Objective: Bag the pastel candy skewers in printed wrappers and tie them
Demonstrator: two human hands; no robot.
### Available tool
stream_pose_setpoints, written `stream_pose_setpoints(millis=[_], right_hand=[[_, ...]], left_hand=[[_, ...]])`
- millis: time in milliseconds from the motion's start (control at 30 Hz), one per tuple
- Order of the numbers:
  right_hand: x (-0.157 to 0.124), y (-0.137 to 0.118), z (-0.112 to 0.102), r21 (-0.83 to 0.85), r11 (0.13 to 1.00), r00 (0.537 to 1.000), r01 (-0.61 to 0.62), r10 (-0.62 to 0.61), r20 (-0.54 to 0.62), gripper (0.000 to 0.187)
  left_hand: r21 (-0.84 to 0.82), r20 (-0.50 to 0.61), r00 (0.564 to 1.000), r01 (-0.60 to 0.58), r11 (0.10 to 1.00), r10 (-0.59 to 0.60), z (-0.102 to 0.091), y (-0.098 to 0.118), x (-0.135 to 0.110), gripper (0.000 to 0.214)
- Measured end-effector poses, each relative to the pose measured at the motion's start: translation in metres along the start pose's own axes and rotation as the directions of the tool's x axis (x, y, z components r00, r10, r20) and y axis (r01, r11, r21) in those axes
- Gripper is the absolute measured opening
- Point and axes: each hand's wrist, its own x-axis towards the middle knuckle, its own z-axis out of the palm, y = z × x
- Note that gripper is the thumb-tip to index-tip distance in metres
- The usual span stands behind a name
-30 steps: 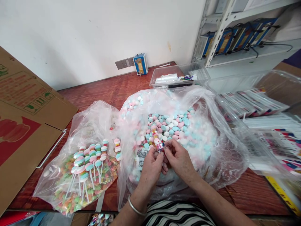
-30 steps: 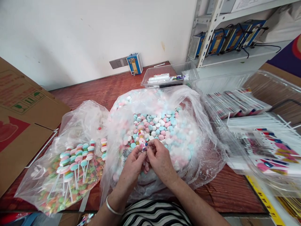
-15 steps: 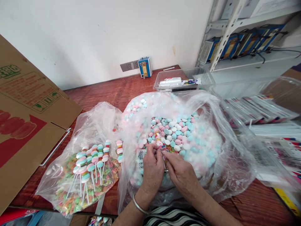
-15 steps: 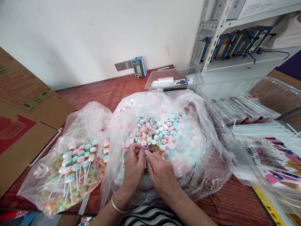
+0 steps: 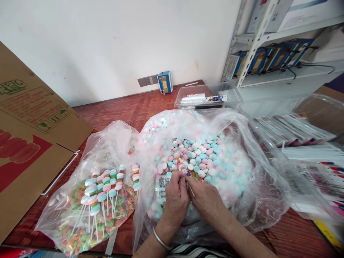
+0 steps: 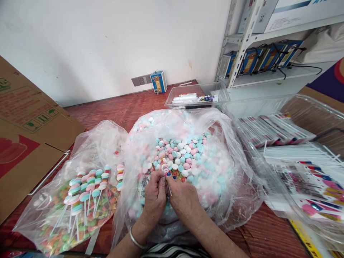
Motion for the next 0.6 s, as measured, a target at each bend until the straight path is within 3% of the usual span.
stream_pose_setpoints(millis=[100, 233, 333, 400, 500, 600], right_hand=[[-0.001, 0.002, 0.001, 0.074, 0.996, 0.998, 0.044, -0.041, -0.040, 0.022], [-0.012, 0.006, 0.009, 0.231, 0.956, 0.964, 0.182, -0.127, -0.235, 0.038], [-0.018, 0.008, 0.010, 0.406, 0.888, 0.950, 0.214, -0.092, -0.299, 0.043], [-0.017, 0.011, 0.008, 0.565, 0.808, 0.969, 0.167, -0.027, -0.248, 0.041], [-0.011, 0.015, 0.005, 0.738, 0.673, 0.997, 0.043, 0.020, -0.077, 0.039], [-0.004, 0.018, 0.003, 0.742, 0.669, 0.999, 0.028, -0.047, 0.005, 0.038]], left_hand=[[-0.030, -0.034, 0.998, 0.047, 0.998, -0.048, 0.002, 0.001, -0.001, 0.012], [-0.031, -0.072, 0.992, 0.097, 0.995, -0.099, 0.002, 0.003, 0.001, 0.009], [-0.016, -0.061, 0.994, 0.084, 0.996, -0.085, 0.001, 0.002, 0.002, 0.010], [0.005, -0.060, 0.997, 0.059, 0.998, -0.058, 0.000, 0.001, 0.001, 0.011], [0.048, -0.079, 0.997, 0.005, 0.999, -0.002, -0.002, -0.001, -0.001, 0.015], [0.096, -0.108, 0.993, -0.037, 0.995, 0.047, -0.003, -0.004, -0.002, 0.016]])
